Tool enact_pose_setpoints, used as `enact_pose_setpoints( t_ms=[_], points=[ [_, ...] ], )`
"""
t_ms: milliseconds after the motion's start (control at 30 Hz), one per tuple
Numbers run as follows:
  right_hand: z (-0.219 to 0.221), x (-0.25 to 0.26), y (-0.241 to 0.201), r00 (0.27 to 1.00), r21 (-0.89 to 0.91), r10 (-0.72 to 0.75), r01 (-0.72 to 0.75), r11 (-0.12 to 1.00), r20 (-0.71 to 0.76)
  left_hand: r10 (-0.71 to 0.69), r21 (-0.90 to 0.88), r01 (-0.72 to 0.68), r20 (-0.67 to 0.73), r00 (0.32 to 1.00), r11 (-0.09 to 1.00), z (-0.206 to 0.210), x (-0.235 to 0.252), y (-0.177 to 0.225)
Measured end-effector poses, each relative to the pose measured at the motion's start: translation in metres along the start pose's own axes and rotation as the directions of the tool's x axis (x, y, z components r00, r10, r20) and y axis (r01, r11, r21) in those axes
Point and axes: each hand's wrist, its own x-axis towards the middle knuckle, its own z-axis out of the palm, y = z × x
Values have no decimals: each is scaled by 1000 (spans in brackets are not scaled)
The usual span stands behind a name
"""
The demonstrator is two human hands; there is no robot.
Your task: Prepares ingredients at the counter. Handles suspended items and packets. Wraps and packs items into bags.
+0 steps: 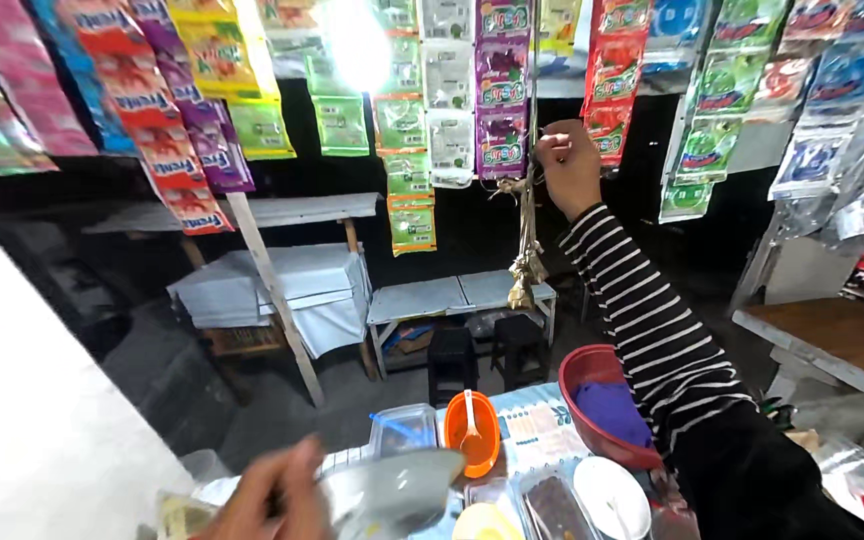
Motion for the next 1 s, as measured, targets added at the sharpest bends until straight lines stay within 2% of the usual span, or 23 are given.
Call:
enact_pose_setpoints(
  t_ms=[100,167,233,400,467,633,833,1000],
  points=[
    [-6,13,2,972,148,82,-116,982,221,134,1,-136,175,975,991,90,101,48],
    [-11,18,0,952,228,108,-178,957,288,106,-56,-92,341,934,994,144,148,73],
    [-16,22,-2,937,228,117,-199,953,331,55,-91,-13,477,877,996,189,183,96],
    [-29,28,-5,915,174,76,-156,972,397,-74,-30,114,592,803,993,265,230,135],
    [-32,30,-9,910,151,62,-134,979,410,-95,-5,120,579,810,993,279,236,145],
    [-32,33,-5,920,124,2,-54,991,392,-39,-54,82,552,833,995,290,242,156],
    [-36,17,-8,952,376,44,-162,913,304,-21,-127,124,614,789,984,278,241,156],
    [-55,5,-5,930,542,53,-257,800,362,9,-131,64,495,869,989,266,235,151]
  ],
)
